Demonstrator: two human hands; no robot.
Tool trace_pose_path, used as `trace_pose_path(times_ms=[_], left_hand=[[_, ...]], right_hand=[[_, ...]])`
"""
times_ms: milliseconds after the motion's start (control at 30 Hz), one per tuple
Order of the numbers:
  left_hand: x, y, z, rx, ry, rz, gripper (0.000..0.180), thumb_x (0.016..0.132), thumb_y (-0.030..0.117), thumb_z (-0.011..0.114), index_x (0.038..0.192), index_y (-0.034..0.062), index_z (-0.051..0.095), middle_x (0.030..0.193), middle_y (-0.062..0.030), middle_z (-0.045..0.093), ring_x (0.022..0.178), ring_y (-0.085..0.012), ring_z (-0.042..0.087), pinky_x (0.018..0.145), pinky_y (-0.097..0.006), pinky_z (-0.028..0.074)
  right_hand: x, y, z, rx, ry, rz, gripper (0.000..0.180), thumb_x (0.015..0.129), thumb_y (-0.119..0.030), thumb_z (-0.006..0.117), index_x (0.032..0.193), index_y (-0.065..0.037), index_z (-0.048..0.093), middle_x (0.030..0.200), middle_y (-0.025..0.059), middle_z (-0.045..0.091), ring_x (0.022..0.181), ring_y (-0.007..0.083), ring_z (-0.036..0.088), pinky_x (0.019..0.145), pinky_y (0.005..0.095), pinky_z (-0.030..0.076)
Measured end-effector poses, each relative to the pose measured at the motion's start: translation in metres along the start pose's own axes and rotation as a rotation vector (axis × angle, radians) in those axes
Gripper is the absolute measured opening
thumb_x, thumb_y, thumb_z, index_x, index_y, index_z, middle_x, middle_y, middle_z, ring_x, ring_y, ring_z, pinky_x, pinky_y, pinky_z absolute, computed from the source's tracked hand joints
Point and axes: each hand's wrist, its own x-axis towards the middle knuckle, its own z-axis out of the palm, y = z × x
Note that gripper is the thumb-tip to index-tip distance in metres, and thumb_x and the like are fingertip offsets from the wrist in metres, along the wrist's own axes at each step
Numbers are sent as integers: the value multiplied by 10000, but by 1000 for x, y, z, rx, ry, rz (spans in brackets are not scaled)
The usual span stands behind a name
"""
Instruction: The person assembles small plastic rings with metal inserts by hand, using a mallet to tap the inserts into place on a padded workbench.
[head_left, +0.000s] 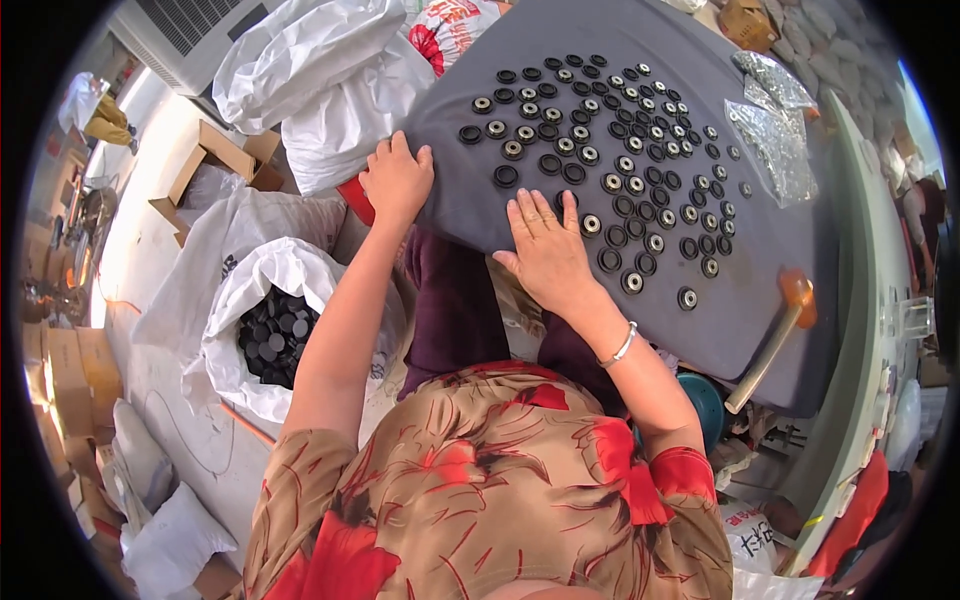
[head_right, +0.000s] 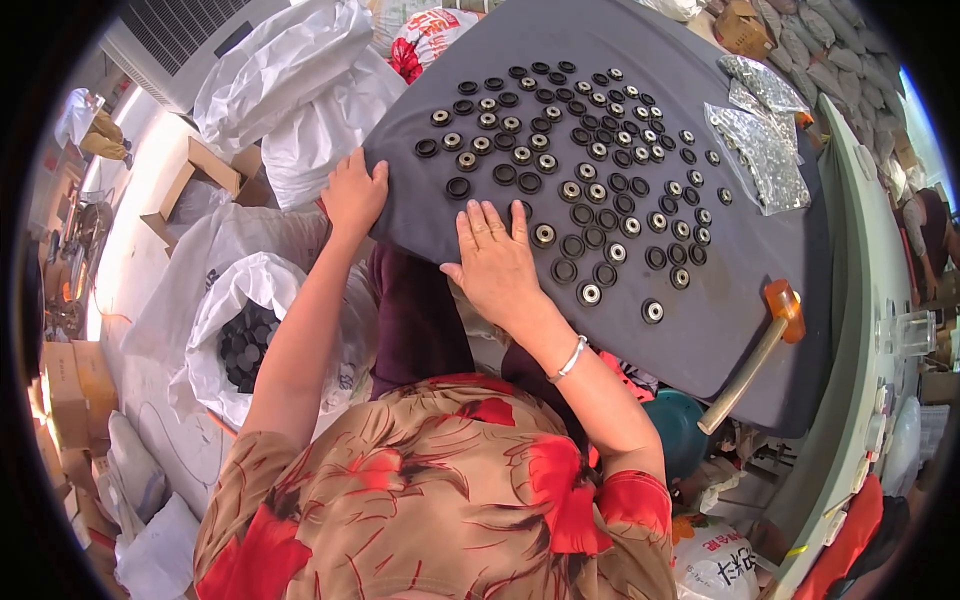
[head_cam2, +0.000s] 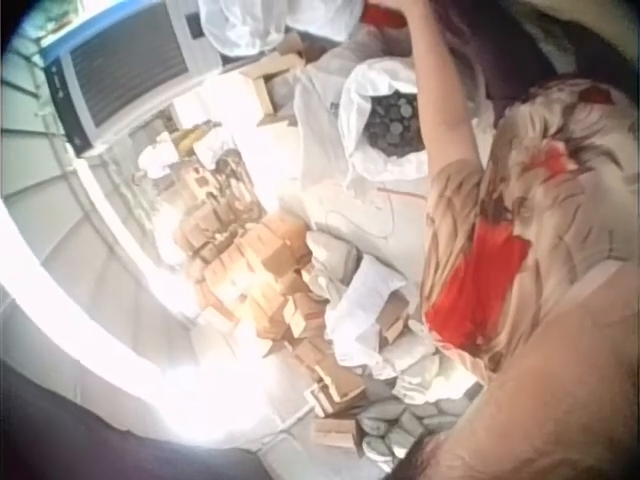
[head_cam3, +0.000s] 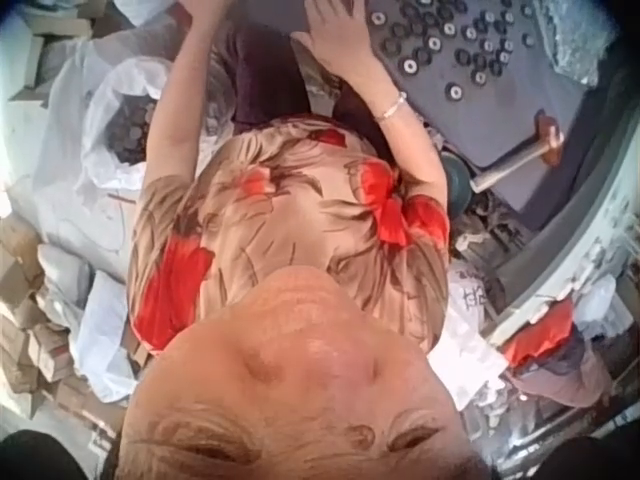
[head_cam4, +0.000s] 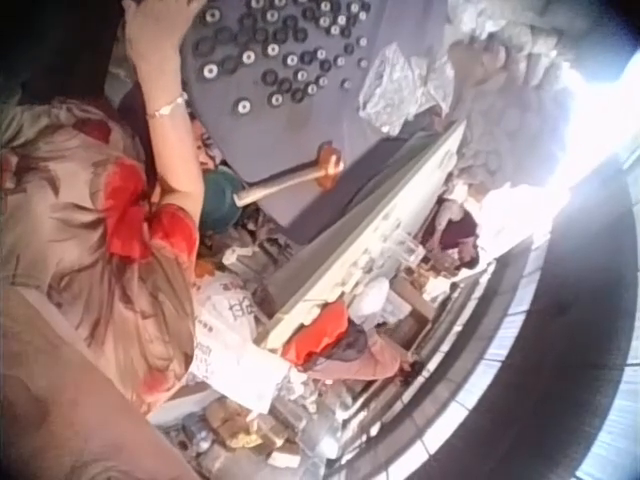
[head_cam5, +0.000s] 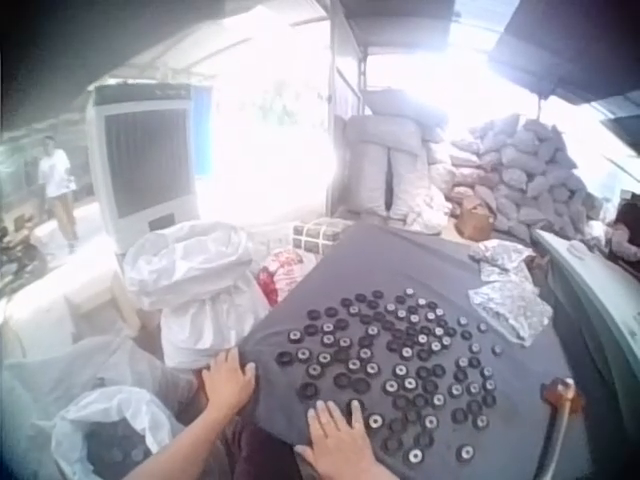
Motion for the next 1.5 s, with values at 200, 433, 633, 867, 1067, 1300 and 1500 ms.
trace_pose_path(times_ms=[200, 433, 633, 867, 1067, 1300, 1500], left_hand=[[-3, 4, 2, 1, 17, 11, 531, 868, 394, 564, 1269, 46, 538, 1218, -171, 582, 1128, -359, 551, 908, -530, 420], [-2, 6, 2, 22, -2, -1, 519, 865, 394, 563, 1247, 42, 549, 1193, -165, 592, 1103, -353, 561, 884, -527, 430], [5, -2, 5, 32, 114, 26, 473, 858, 387, 560, 1181, 42, 573, 1115, -158, 614, 1047, -354, 585, 842, -528, 450], [-7, 10, 5, 49, 55, -1, 448, 836, 378, 540, 1105, 19, 551, 1088, -179, 577, 1022, -340, 554, 843, -512, 423], [-16, 5, -6, -103, 34, -35, 519, 824, 362, 624, 1214, 33, 527, 1102, -152, 565, 1037, -324, 551, 836, -489, 416], [-6, 6, -11, -105, 17, -43, 509, 835, 354, 619, 1211, 26, 519, 1101, -158, 564, 1035, -322, 553, 836, -488, 416], [-11, 11, -8, -78, 39, -46, 496, 835, 350, 619, 1199, 27, 522, 1089, -153, 559, 1032, -317, 546, 828, -488, 414]], right_hand=[[12, 40, -27, -81, -24, 159, 266, 850, -120, 544, 1082, -45, 649, 927, 115, 620, 925, 270, 576, 855, 429, 422], [20, 50, -15, -80, -122, 126, 95, 825, -93, 564, 899, -58, 613, 855, 122, 584, 831, 284, 596, 756, 414, 471], [28, 37, -13, 347, 64, 289, 159, 749, -48, 615, 884, -29, 532, 881, 166, 531, 815, 355, 575, 730, 465, 477], [-8, 33, -2, 10, 118, 101, 284, 769, -73, 643, 1036, -24, 562, 1100, 164, 596, 980, 350, 580, 855, 455, 451], [-13, 24, -22, 60, -85, 112, 376, 810, -108, 658, 1155, 6, 560, 1202, 187, 555, 1083, 347, 529, 940, 455, 412], [0, 29, -18, -55, -101, 91, 308, 838, -86, 620, 1134, -4, 601, 1133, 138, 606, 1012, 316, 545, 914, 430, 397], [-11, 39, -10, -40, -67, 79, 356, 808, -81, 638, 1152, -3, 593, 1074, 149, 608, 992, 316, 548, 941, 447, 380]])
